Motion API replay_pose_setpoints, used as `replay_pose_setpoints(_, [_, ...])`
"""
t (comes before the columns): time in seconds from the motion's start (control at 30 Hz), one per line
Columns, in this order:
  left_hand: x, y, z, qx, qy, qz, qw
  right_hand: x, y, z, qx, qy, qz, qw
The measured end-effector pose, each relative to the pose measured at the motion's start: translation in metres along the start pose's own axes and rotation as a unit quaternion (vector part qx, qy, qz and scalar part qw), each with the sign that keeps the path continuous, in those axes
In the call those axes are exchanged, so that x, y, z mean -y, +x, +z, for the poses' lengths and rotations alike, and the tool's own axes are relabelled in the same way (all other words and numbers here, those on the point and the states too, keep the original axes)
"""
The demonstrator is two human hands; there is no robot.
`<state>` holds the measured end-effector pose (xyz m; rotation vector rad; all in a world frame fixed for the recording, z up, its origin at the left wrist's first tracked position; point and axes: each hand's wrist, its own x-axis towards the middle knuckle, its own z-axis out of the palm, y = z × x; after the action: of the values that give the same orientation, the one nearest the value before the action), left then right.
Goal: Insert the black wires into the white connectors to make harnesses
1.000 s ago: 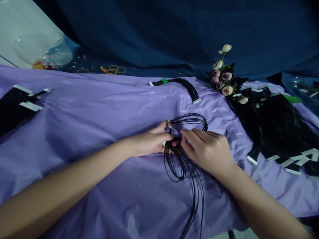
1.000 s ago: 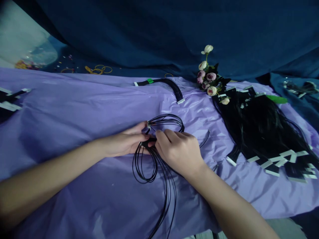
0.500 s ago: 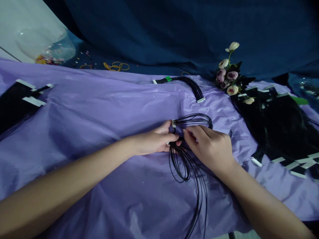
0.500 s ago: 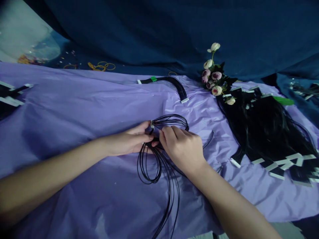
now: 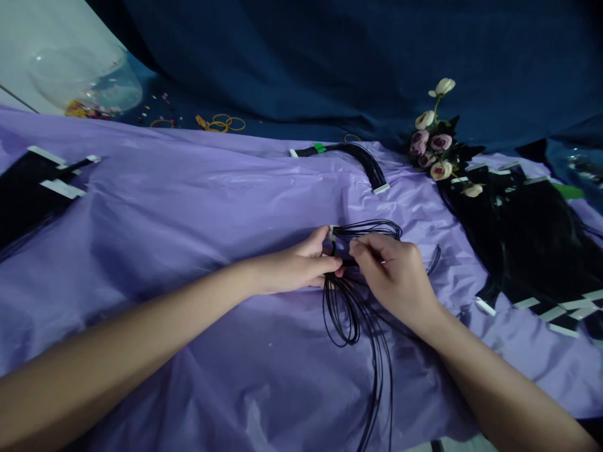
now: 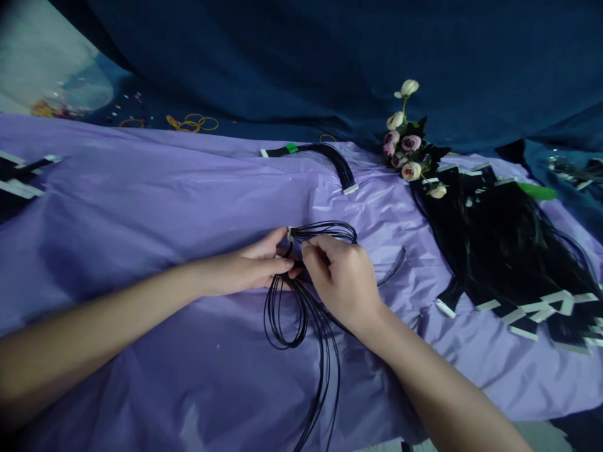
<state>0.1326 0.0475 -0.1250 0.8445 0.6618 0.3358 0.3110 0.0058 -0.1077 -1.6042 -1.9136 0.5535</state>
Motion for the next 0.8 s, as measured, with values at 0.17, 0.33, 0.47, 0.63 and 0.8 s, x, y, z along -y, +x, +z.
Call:
replay_pose_setpoints(0.17, [-0.001,-0.001,0.004,0.002,0.011,0.007,1.0,0.006,0.002,0.0,0.017,0.092,0.013,0.996])
replay_pose_setpoints(0.33, [0.0,-0.001,0.005,0.008,0.071,0.035,0.997,0.009,0.002,0.002,0.022,0.096,0.033,0.995])
replay_pose_setpoints(0.47, [0.002,-0.001,0.003,0.008,0.097,0.054,0.994,0.008,0.001,0.005,0.013,0.051,0.036,0.998])
replay_pose_setpoints(0.63, [0.004,-0.001,0.001,0.008,0.125,0.058,0.99,0.008,0.0,0.009,0.013,-0.008,0.013,1.0])
replay_pose_setpoints(0.8, [0.005,-0.001,0.001,-0.012,0.135,0.068,0.988,0.005,-0.002,0.01,-0.109,-0.225,-0.079,0.965])
